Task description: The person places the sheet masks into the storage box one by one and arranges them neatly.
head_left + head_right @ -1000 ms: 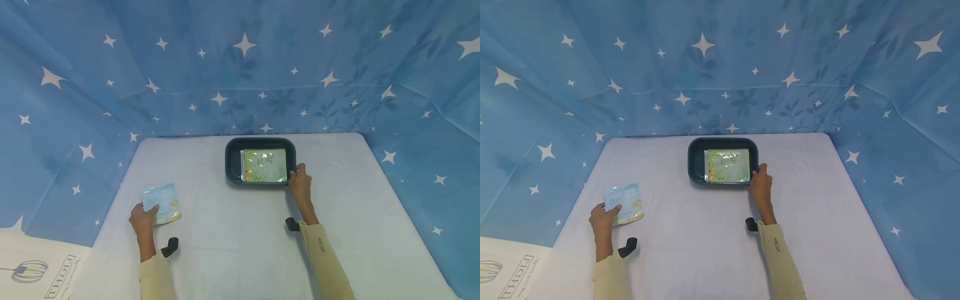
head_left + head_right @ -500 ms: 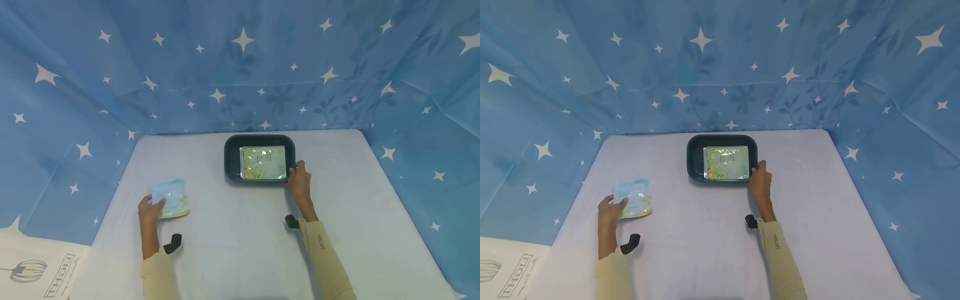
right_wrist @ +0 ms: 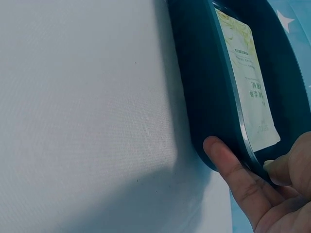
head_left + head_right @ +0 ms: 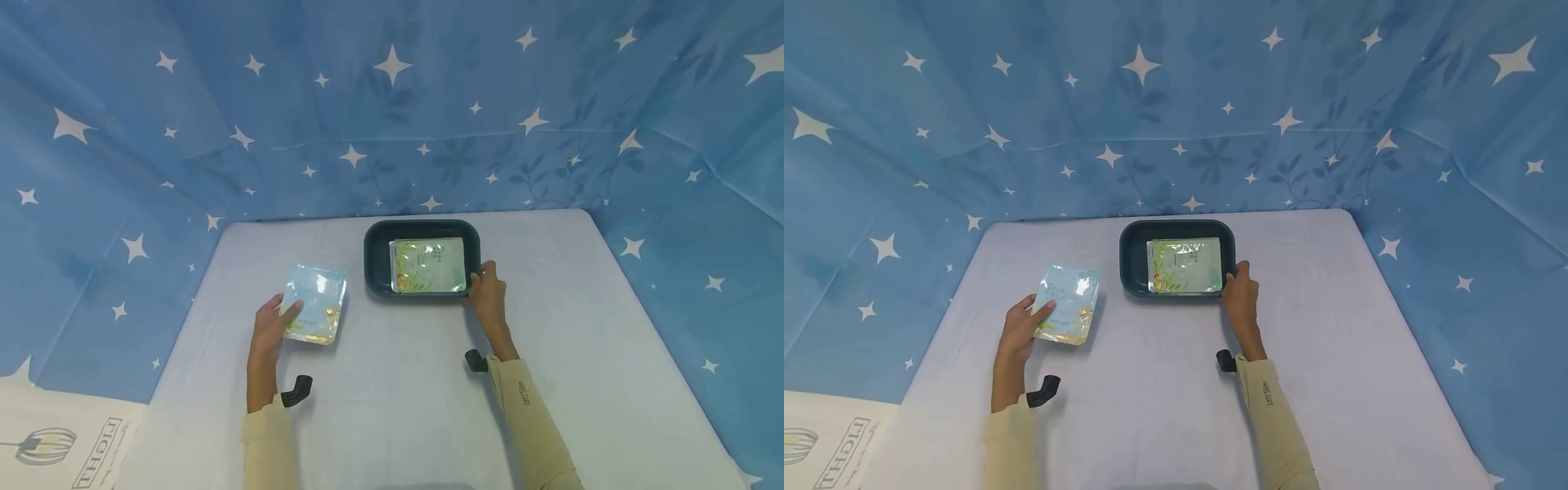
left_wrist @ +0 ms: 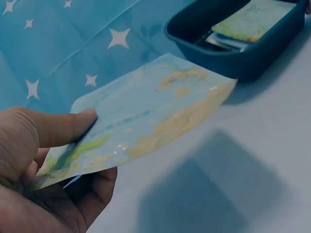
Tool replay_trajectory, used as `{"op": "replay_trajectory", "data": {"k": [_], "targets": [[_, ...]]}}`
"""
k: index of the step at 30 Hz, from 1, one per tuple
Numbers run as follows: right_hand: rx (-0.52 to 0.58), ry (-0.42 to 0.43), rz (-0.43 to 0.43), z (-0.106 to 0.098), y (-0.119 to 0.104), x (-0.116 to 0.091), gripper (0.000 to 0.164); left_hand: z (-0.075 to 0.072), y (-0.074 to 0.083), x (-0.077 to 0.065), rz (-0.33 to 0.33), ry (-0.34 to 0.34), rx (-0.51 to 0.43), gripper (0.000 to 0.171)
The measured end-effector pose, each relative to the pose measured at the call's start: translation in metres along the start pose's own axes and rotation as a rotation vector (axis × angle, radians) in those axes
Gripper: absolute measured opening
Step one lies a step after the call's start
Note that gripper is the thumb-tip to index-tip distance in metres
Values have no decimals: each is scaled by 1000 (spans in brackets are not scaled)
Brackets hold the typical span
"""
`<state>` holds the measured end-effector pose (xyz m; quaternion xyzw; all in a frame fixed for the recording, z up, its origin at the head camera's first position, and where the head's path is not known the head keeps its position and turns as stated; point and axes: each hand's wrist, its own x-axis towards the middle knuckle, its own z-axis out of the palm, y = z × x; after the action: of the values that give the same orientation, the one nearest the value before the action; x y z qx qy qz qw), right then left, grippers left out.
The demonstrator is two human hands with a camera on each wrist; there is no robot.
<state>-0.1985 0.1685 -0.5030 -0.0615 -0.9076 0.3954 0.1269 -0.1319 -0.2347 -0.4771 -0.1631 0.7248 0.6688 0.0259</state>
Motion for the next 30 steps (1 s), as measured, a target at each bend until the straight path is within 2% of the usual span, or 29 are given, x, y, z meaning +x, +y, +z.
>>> {"op": "replay_trajectory", "data": {"k": [3, 7, 9, 11, 17, 23, 27, 30], "targets": [[-9, 12, 0, -1, -1, 1, 16, 13, 9, -3, -5, -89, -142, 51], [-17, 29, -9, -1, -1, 3, 16, 31, 9, 3, -23, -196, -328, 50], [-10, 20, -8, -1, -2, 3, 17, 40, 9, 7, -23, -243, -389, 50], [-8, 14, -11, -1, -2, 3, 17, 48, 8, 11, -15, -269, -407, 49], [-10, 20, -25, -2, -3, 1, 17, 70, 11, 17, -24, -304, -340, 45], [-28, -11, 25, -2, -2, 0, 17, 88, 12, 18, -50, -364, -266, 41], [-33, -7, 28, -2, -1, 0, 17, 101, 13, 22, -19, -389, -161, 39], [-33, -5, 22, -1, -2, -1, 16, 111, 13, 25, 28, -367, -51, 37]]}}
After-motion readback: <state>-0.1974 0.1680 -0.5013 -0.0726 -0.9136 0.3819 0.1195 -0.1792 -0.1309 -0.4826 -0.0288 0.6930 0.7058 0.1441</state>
